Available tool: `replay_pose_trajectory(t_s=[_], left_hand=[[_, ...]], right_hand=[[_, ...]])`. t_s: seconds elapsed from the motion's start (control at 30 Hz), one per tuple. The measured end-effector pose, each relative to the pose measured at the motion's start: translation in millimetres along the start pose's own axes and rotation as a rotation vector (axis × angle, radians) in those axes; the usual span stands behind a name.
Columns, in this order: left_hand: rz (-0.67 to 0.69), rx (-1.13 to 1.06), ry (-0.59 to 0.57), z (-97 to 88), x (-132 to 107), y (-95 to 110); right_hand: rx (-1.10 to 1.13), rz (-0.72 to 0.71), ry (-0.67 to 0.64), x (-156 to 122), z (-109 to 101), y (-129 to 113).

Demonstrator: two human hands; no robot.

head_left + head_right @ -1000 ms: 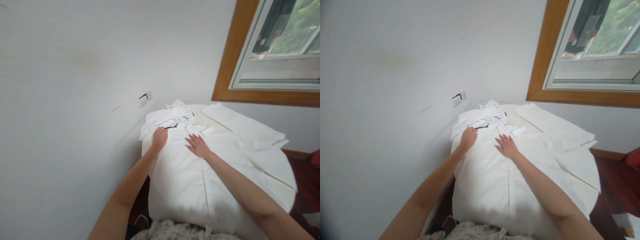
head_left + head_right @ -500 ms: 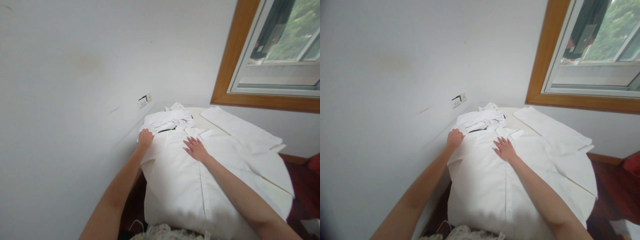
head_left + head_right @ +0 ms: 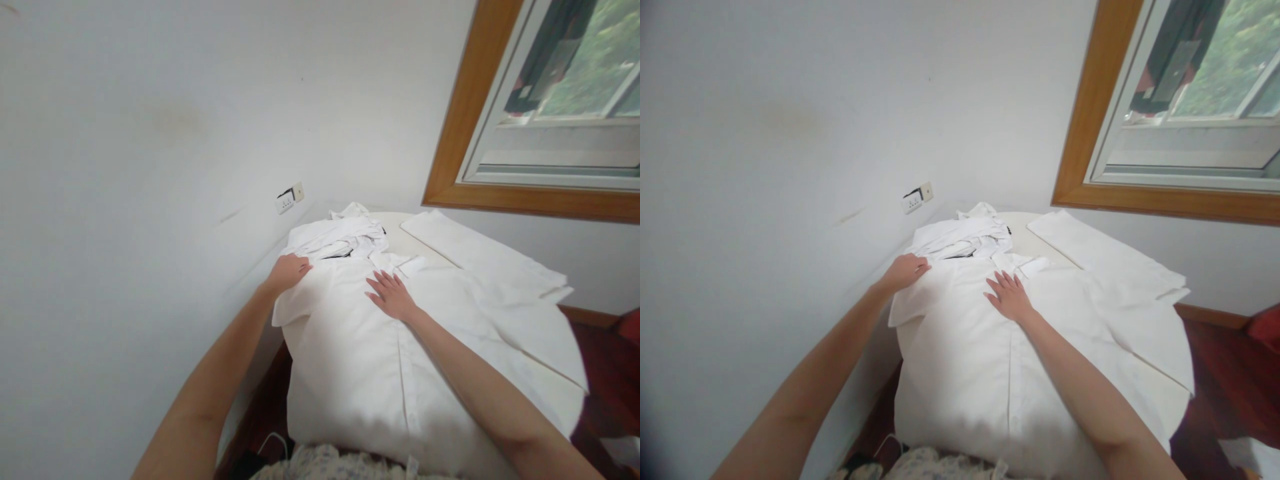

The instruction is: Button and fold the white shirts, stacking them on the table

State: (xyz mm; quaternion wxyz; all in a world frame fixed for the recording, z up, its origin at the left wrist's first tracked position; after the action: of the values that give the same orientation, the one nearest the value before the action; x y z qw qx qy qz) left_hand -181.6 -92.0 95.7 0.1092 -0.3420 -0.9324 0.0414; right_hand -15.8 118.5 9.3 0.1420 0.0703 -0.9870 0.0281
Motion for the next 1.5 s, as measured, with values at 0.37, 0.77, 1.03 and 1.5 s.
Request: replay_pose_trajectory(t_s=[0.37, 0.77, 1.03, 1.5], left_hand=[[0.269, -0.222, 0.059, -53.9, 29, 124], [0.246, -0.207, 0.082, 10.3, 16, 155], [0.145, -0.113, 0.098, 8.1, -6, 84], [0.129, -0.163, 0.088, 16.7, -53, 9]], right_hand=[[0.029, -0.006, 0.032, 0, -1, 1], [0.139, 0.002, 0.060, 0, -2, 7], [0.181, -0.002, 0.085, -1, -4, 6], [0.341, -0.020, 0.273, 3, -31, 31]])
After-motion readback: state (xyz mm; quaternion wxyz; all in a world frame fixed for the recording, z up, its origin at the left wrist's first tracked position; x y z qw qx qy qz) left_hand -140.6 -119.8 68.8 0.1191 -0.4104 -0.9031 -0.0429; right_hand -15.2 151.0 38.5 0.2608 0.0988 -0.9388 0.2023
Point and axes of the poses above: each hand's wrist, its own x-axis towards the middle knuckle, its own z-axis out of the palm, y = z × x, the point moved 8 cm from there along x, towards the middle knuckle, and after that the axes turned 10 degrees about -z, right-handed, at the moved point
